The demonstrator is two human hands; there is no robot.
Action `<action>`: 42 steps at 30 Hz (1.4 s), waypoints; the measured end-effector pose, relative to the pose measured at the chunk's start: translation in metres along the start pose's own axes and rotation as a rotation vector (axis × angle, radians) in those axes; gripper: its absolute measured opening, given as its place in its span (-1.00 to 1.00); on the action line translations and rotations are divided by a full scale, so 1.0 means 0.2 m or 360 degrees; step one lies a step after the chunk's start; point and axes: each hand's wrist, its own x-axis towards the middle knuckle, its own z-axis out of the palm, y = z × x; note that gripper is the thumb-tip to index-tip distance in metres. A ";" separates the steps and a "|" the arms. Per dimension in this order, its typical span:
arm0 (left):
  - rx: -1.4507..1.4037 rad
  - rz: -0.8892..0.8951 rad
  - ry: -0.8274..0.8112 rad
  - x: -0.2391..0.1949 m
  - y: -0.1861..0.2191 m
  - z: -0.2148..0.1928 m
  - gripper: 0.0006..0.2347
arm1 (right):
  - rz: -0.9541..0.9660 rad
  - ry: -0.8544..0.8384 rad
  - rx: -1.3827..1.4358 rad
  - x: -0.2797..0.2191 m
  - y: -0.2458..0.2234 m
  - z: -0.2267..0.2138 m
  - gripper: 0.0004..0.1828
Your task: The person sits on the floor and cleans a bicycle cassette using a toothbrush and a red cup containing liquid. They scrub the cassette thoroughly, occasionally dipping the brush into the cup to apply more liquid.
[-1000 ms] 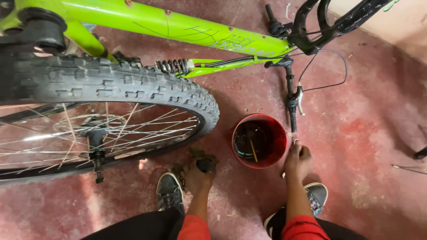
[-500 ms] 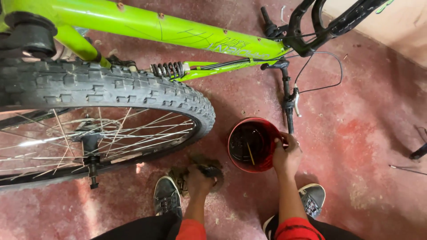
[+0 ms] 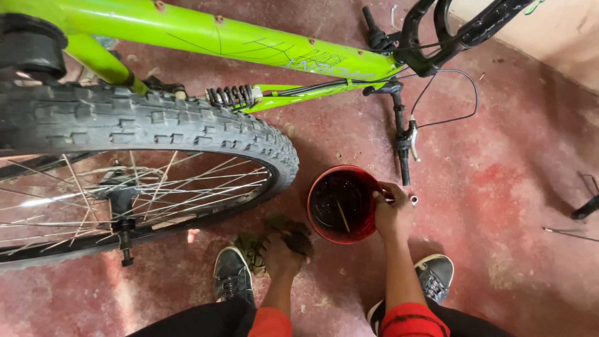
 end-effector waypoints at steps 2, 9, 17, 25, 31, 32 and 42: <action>-0.0055 0.0020 -0.0074 -0.02 0.01 -0.01 -0.29 | -0.0122 0.0070 -0.0070 -0.01 -0.03 -0.03 -0.68; 0.0044 0.0142 0.0041 -0.02 0.09 -0.05 -0.29 | -0.0716 0.0445 -0.0026 -0.17 -0.35 -0.08 -0.81; -0.0417 0.0156 -0.0187 0.01 0.12 -0.32 -0.49 | -0.0471 -0.0397 -0.1203 -0.19 -0.01 0.33 -0.70; -0.1358 0.0278 -0.0278 -0.21 0.35 -0.58 -0.27 | -0.0485 -0.0205 -0.1004 -0.36 -0.08 0.21 -0.78; -0.1081 0.0512 -0.0157 -0.34 0.41 -0.48 -0.38 | -0.0559 0.0056 -0.0790 -0.45 0.02 0.22 -0.82; -0.0954 0.0571 -0.0066 -0.36 0.44 -0.47 -0.48 | -0.0505 0.0068 -0.0777 -0.47 -0.02 0.20 -0.82; -0.0540 0.0678 0.0295 -0.41 0.48 -0.34 -0.53 | -0.0566 -0.0102 -0.1185 -0.48 0.24 0.23 -0.83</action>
